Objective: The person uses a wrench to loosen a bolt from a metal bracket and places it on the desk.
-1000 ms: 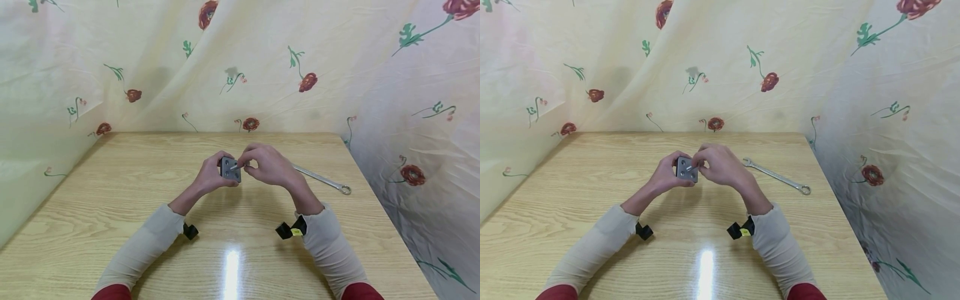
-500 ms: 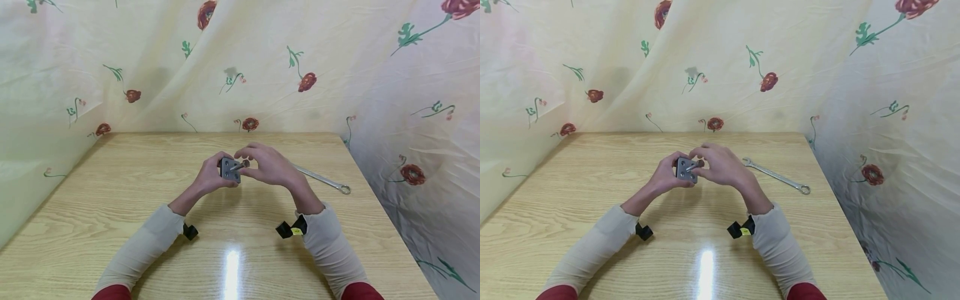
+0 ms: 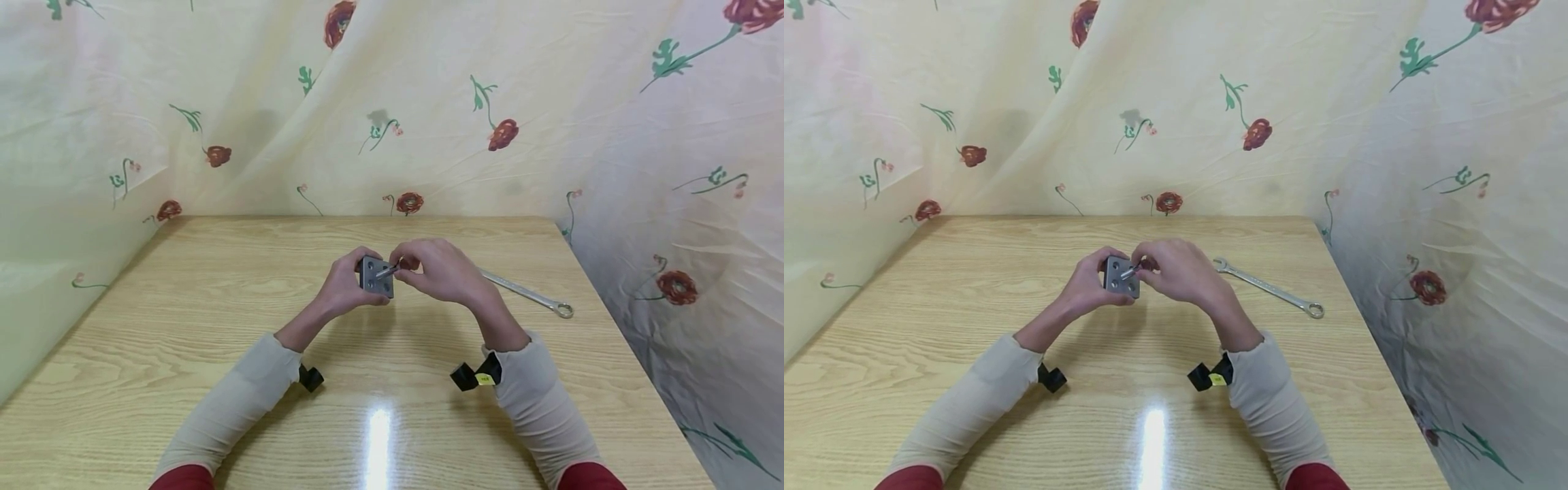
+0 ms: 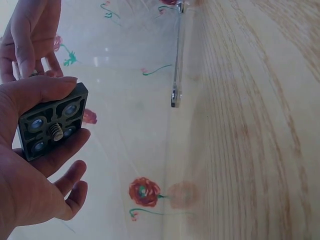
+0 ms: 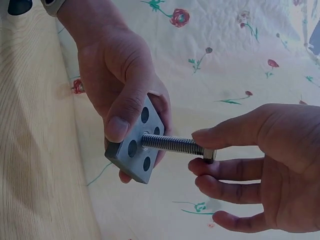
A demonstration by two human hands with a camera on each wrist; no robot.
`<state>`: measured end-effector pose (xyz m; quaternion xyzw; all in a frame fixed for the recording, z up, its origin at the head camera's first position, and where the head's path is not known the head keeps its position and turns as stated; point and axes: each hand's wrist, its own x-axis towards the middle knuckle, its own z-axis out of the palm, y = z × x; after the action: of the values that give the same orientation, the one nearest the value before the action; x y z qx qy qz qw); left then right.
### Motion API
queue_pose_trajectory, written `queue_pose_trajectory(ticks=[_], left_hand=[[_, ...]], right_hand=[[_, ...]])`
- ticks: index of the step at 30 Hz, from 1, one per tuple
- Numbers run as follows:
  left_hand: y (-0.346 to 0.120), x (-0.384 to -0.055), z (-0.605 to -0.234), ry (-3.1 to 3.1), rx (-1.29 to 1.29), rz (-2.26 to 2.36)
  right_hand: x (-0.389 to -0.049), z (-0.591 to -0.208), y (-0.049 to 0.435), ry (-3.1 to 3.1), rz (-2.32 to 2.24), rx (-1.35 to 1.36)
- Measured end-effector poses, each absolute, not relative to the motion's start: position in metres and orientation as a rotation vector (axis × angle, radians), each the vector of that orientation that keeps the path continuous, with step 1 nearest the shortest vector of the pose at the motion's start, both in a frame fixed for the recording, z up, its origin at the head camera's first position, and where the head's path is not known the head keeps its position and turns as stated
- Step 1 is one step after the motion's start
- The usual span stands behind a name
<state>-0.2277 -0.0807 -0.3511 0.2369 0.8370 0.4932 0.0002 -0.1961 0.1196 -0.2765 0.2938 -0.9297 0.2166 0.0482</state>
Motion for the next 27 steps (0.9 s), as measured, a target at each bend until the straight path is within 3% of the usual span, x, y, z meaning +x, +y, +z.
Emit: queue_pose_trajectory(ticks=[15, 27], left_hand=[[-0.0819, -0.2284, -0.3514, 2.61, 0.724, 1.549], [-0.0811, -0.2267, -0.3512, 2.626, 0.721, 1.529]], right_hand=[[-0.1951, -0.276, 0.1202, -2.774, 0.642, 1.025], [-0.1965, -0.2748, 0.1219, -2.914, 0.693, 0.816]])
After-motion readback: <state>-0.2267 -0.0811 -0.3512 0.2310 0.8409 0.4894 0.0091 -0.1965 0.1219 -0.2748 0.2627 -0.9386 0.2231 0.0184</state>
